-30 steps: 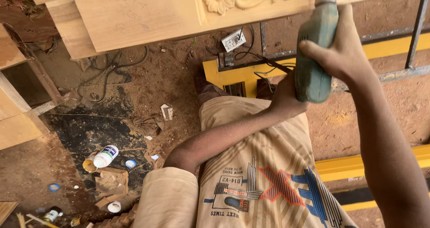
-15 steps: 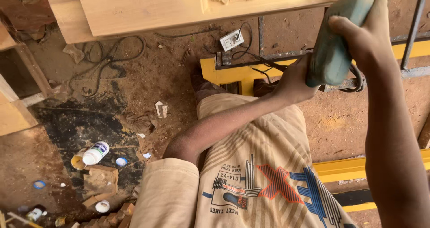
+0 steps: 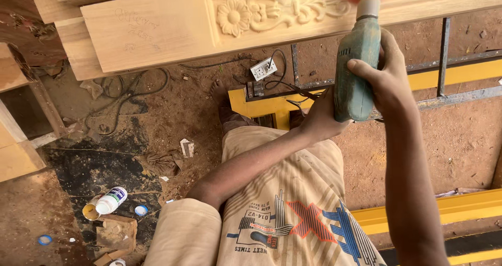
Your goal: The person uses a rotary power tool with a sanding attachment to polish decorative floral patterns carved into wooden planks. The tool is moved across the surface of the wood while it rests on a metal frame.
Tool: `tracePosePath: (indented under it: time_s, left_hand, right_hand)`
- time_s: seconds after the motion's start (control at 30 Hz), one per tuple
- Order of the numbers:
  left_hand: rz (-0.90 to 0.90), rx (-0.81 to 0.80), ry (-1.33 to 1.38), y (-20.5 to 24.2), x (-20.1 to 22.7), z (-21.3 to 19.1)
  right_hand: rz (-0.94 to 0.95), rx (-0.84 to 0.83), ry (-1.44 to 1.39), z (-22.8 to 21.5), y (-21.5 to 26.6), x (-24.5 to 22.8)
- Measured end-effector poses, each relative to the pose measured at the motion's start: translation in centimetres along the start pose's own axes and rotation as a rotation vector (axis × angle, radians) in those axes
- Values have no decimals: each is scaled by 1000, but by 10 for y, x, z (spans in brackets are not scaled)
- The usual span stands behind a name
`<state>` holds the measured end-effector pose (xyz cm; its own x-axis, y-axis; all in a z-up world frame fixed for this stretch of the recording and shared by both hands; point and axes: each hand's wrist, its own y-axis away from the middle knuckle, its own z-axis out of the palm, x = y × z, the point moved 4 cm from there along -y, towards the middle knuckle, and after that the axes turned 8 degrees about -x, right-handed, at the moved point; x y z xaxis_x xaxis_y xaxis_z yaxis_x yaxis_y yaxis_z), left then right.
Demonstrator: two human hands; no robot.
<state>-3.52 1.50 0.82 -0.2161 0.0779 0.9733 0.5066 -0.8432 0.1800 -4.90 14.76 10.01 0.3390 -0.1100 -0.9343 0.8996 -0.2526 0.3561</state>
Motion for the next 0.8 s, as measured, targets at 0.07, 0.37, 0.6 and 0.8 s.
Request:
tracePosePath:
  time_s: [0.07, 0.37, 0.6, 0.8]
  left_hand:
    - [13, -31, -72, 6, 6, -1]
    - [48, -402, 240, 24, 23, -38]
    - [20, -384, 847, -6, 49, -38]
    - [-33, -478, 890, -3, 60, -40]
  right_hand:
    - [-74, 59, 95, -3, 6, 2]
    - [-98, 15, 6, 18, 42, -1]
    - [-25, 164, 123, 47, 72, -21]
    - [-148, 292, -69, 64, 106, -5]
